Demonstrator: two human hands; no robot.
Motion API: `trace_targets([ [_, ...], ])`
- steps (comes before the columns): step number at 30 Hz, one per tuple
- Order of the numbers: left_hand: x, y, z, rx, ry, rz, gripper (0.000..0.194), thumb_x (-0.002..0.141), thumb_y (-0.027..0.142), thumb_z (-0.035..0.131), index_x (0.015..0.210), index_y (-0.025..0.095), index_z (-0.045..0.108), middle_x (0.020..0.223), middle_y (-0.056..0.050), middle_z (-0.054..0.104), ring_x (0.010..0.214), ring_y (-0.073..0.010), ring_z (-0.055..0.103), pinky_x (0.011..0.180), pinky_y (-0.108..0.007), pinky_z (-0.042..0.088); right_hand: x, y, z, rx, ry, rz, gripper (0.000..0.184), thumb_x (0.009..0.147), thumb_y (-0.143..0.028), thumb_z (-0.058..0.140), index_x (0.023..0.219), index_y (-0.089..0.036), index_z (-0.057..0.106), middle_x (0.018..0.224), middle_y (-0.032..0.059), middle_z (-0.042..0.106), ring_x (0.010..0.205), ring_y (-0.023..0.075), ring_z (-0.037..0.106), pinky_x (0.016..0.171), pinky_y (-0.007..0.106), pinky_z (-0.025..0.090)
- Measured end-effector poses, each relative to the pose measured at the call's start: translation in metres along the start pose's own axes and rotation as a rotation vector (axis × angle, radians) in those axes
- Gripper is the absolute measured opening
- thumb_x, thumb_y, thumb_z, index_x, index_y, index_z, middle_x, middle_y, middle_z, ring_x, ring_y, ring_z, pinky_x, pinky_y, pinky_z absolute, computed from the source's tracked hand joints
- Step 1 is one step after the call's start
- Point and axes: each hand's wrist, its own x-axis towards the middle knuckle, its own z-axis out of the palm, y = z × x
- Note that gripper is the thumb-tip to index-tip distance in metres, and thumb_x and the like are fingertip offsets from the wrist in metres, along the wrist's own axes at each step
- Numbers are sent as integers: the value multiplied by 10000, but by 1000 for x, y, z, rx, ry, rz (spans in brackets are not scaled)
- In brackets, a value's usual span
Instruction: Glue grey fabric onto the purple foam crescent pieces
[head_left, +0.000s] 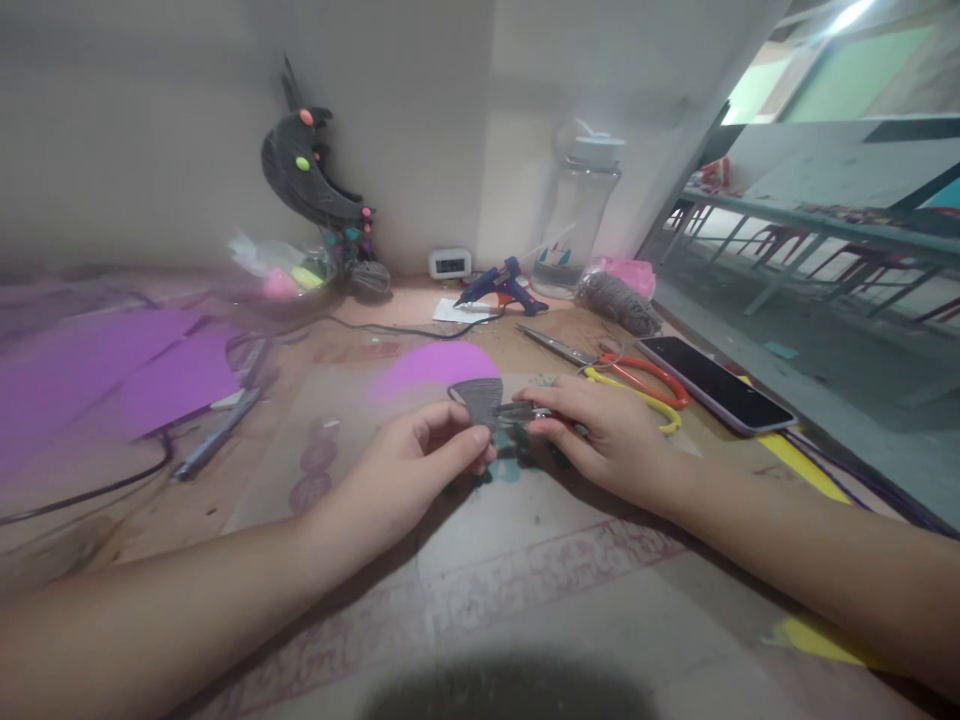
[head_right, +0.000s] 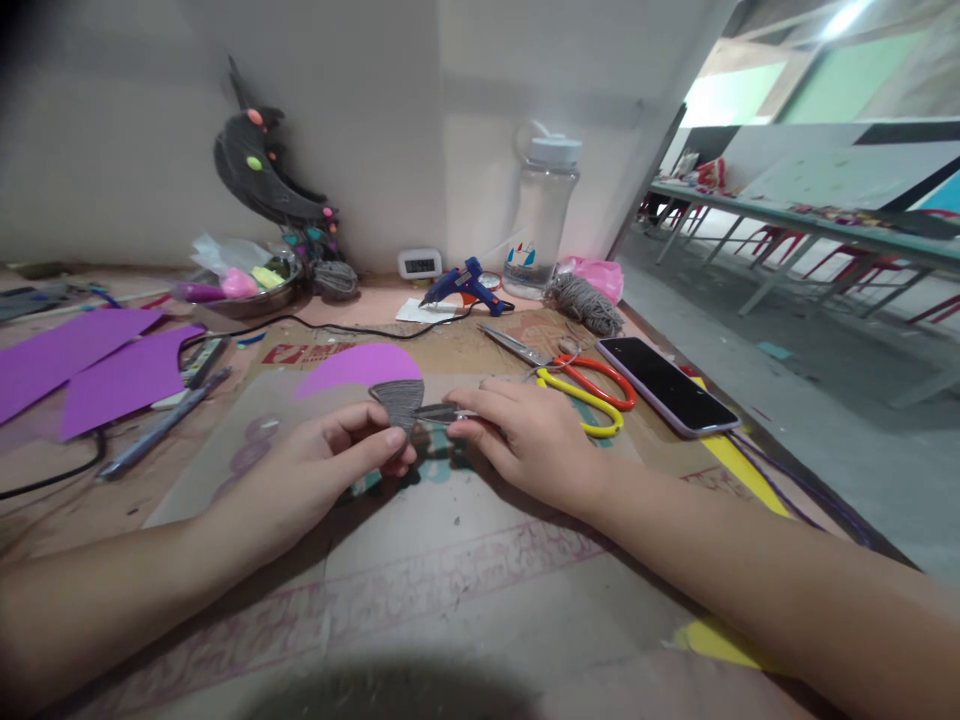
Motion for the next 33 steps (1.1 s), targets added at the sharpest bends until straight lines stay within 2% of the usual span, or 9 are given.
trace_targets([
  [19, 1, -1, -2, 62, -8, 44, 186, 871, 322, 566, 768, 174, 611, 729, -7, 620, 674, -133, 539, 635, -260, 403, 1, -1, 0, 65, -47, 51, 262, 961, -347, 478, 1073, -185, 651, 856, 44, 684, 767, 159, 609, 677, 260, 419],
  [33, 1, 0, 0, 10, -30, 3, 177, 871, 315, 559, 774, 169, 588, 717, 4, 594, 661, -124, 521, 632, -256, 393, 1, -1, -1, 103, -52, 63, 245, 956, -342, 492, 1035, -189, 666, 818, 32, 683, 734, 149, 602, 655, 248, 409],
])
